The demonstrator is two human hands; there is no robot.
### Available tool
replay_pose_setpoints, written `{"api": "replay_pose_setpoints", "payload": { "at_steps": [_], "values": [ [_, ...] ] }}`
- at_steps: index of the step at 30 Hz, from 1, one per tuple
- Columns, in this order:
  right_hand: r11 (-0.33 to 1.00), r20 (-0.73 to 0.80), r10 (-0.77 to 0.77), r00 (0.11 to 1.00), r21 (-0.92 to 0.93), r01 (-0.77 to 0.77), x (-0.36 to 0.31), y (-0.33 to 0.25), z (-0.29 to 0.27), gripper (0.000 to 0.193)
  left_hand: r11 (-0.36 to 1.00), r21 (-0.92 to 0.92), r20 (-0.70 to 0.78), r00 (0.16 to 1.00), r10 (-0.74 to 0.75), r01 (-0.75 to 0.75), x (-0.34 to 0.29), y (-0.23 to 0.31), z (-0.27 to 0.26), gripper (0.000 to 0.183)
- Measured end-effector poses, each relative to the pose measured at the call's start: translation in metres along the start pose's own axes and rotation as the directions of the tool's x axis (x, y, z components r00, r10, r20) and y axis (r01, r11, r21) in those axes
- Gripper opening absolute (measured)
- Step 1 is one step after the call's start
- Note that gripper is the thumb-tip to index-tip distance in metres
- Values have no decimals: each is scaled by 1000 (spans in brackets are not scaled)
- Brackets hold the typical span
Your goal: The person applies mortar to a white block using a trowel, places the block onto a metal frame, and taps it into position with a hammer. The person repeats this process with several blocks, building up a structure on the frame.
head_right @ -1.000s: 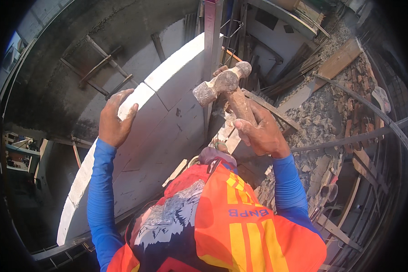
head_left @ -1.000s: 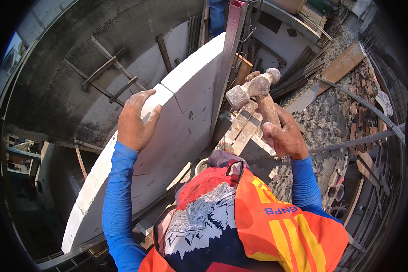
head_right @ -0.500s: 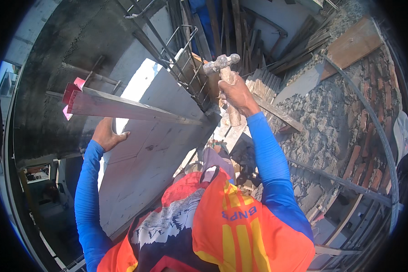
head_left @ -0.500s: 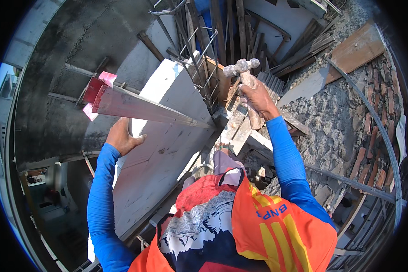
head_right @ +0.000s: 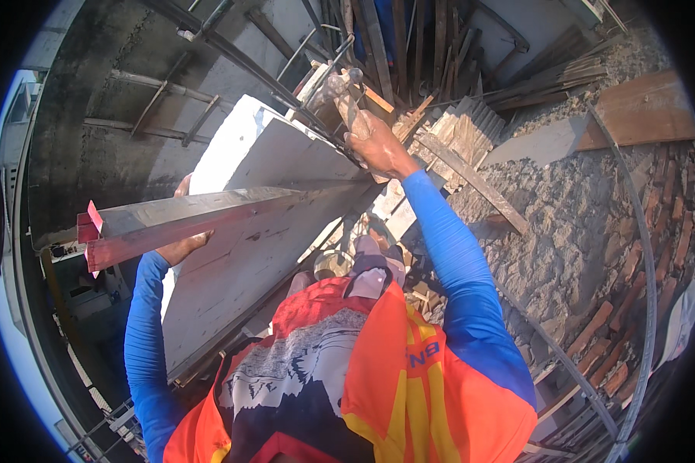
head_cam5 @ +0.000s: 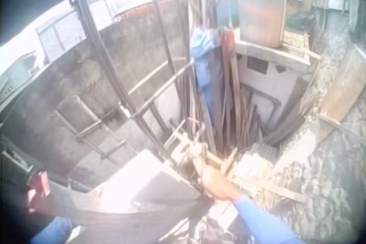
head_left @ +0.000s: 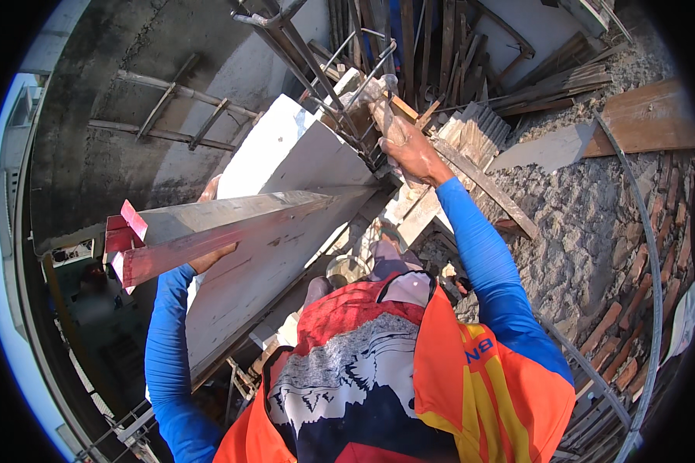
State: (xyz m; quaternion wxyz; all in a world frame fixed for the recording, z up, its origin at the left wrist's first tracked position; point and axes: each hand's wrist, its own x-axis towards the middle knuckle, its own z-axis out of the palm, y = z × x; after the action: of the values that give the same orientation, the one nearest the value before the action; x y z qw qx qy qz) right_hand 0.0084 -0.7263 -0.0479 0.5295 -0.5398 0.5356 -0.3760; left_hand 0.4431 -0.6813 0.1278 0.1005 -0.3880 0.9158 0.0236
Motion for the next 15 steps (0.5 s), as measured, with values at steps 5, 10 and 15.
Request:
{"api": "replay_pose_setpoints", "payload": {
  "at_steps": [5,10,15],
  "values": [
    [998,235,49,971,22,-56,11,-6,-5,39,987,-62,-167,976,136,-148,-24,-25,39,92],
    [966,294,183,938,125,-227,10,-16,-3,30,716,-506,406,865,-294,481,-14,-8,10,79],
    [972,235,150,960,140,-187,9,-19,-5,28,787,-413,333,881,-337,458,-16,-4,10,81]
  ]
}}
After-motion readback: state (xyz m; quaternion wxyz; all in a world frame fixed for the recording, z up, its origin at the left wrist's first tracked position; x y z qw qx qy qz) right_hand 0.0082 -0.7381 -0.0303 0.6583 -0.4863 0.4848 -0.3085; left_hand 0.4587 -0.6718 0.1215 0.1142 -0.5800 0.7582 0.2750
